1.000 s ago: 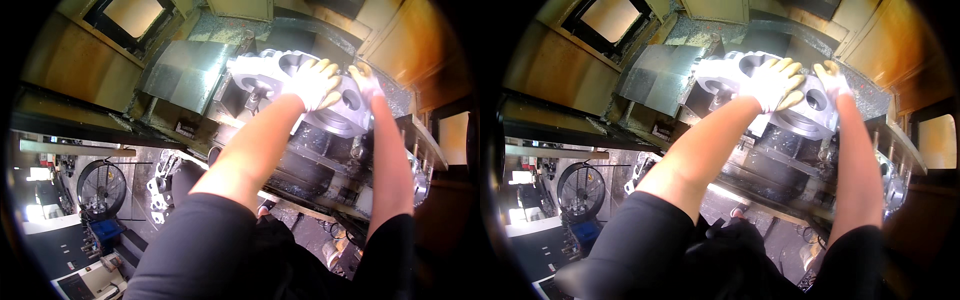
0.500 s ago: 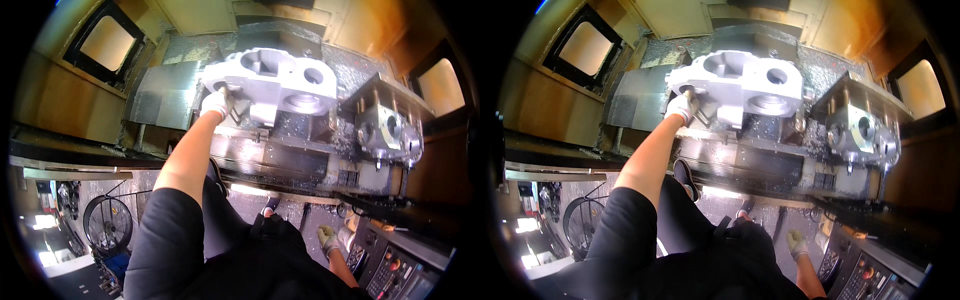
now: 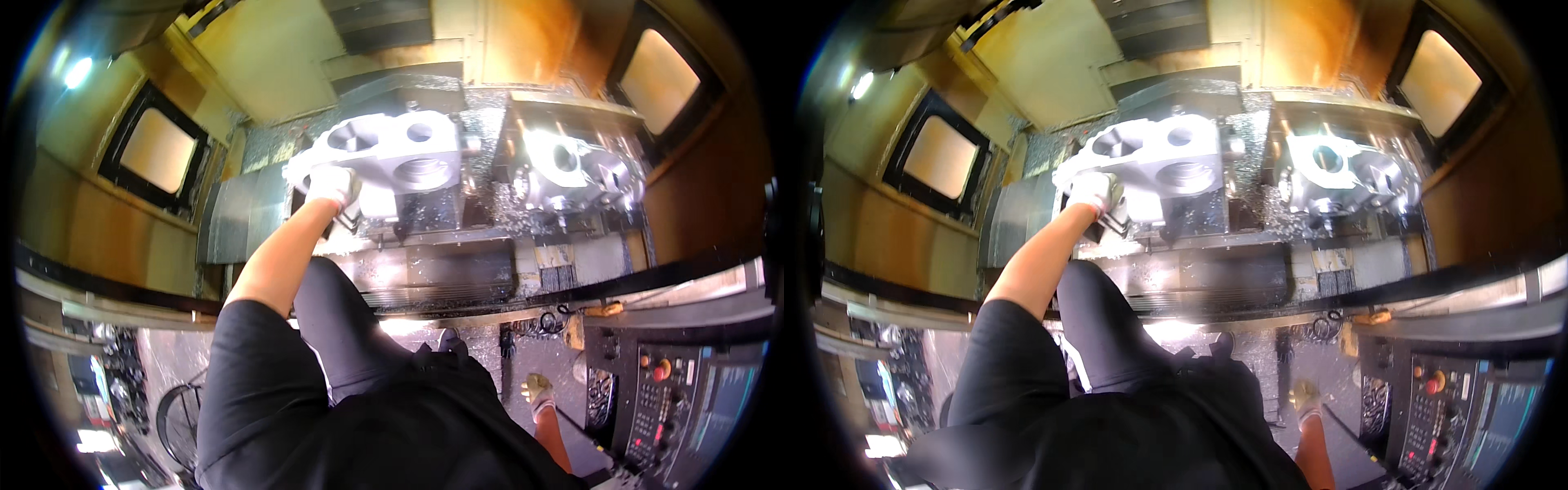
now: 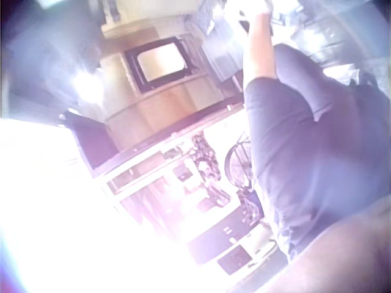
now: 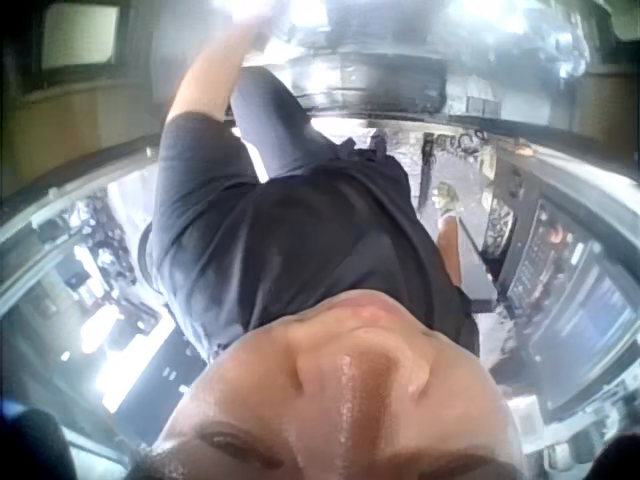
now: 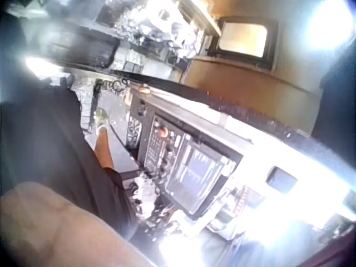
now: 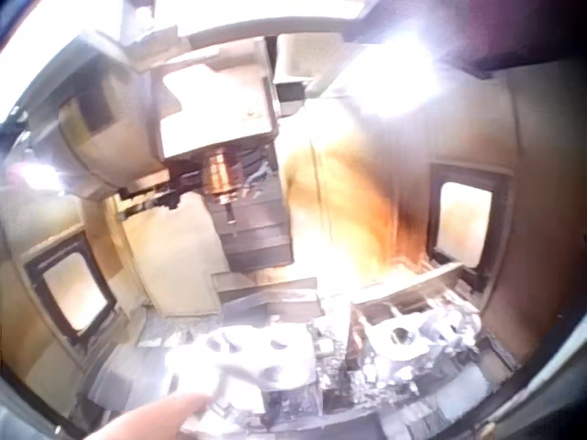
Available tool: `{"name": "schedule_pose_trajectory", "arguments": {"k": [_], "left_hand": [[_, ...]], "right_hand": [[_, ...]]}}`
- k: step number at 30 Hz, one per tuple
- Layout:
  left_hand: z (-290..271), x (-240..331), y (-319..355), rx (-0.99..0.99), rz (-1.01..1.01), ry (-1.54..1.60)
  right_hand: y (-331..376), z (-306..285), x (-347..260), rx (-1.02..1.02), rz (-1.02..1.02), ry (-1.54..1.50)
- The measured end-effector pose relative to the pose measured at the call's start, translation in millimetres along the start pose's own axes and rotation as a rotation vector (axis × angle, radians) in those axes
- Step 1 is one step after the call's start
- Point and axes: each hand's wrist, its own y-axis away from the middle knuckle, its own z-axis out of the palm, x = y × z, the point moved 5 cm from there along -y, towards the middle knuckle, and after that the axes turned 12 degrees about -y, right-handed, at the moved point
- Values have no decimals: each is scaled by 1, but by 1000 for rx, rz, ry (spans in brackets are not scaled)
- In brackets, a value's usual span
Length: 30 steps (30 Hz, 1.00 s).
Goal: The person places a metal casting into a CNC machine fixture, secures it by tightening bolts with a wrench, and then interacts with the machine's control panel.
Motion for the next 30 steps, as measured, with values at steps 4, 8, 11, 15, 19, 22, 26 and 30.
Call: {"name": "schedule_pose_trajectory", "arguments": {"k": [4,8,11,15,19,22,26,30], "left_hand": [[-78,46,18,729,191,139],[-28,43,-12,474,-2,70],[-6,45,-21,215,-93,54],[-9,41,-41,157,6,100],[-10,58,-12,243,-32,71],[-4,55,19,306,11,158],[27,64,96,41,43,196],[81,51,176,-347,-59,183]], "right_hand": [[2,-35,83,-73,249,141],[8,-25,88,-84,352,105],[7,-20,76,38,341,-39],[-24,-4,70,-138,364,163],[-50,16,60,-98,282,82],[-52,34,25,-152,175,10],[-45,44,27,-134,218,-28],[-52,27,76,-13,388,-5]]}}
